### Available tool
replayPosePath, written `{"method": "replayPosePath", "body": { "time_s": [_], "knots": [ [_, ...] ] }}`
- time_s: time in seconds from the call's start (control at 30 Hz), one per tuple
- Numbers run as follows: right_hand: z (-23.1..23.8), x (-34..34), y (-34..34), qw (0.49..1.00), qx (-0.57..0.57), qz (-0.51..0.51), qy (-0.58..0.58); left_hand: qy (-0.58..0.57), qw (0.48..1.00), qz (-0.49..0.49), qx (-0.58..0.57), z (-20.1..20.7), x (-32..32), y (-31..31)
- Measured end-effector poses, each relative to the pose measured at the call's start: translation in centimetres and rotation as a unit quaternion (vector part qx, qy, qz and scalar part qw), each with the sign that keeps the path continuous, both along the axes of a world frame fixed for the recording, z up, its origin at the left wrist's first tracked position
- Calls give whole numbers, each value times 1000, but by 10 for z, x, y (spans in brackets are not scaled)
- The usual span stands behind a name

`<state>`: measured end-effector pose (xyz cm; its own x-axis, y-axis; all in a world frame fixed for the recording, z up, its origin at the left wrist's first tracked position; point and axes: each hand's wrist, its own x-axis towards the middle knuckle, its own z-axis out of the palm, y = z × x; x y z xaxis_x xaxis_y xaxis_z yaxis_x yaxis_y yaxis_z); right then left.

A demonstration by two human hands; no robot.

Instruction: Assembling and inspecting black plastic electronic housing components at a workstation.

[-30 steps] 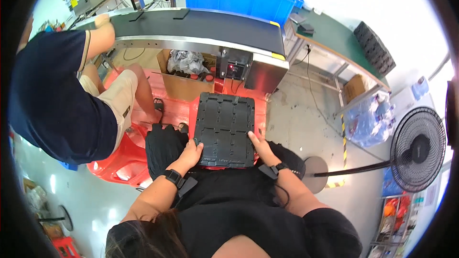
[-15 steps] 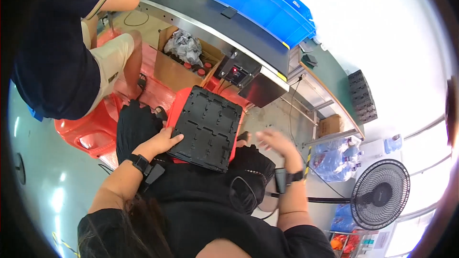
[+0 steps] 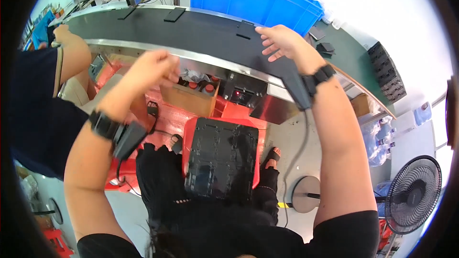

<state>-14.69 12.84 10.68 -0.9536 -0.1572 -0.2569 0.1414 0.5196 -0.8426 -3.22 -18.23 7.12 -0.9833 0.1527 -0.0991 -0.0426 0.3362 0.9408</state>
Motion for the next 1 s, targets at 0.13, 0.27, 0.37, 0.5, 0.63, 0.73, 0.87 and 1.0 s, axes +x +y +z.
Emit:
{"method": "replayPosePath", "body": {
  "time_s": [0.13,0.27,0.37,0.5,0.63,0.73,0.87,1.0],
  "knots": [
    [-7,-28,-48,949,307,-72,9,-78,985,30,-151,11,-110,-5],
    [-29,-66,-13,937,343,-1,59,75,893,76,-437,1,-178,29],
    [-19,-59,-2,957,289,-22,24,229,749,133,-607,-43,-209,29],
    [-14,0,21,994,47,-50,83,292,755,-52,-585,-25,-225,49],
    [-36,116,9,994,-73,36,71,118,917,10,-381,-36,-213,28],
    [-97,179,0,982,-164,38,-89,-2,941,53,-333,-22,-173,49],
    [-222,197,-13,996,-34,-60,-63,87,975,28,-201,-34,-114,57],
    [-233,204,-20,979,193,48,43,60,993,24,-95,-40,-15,77]
  ]
}}
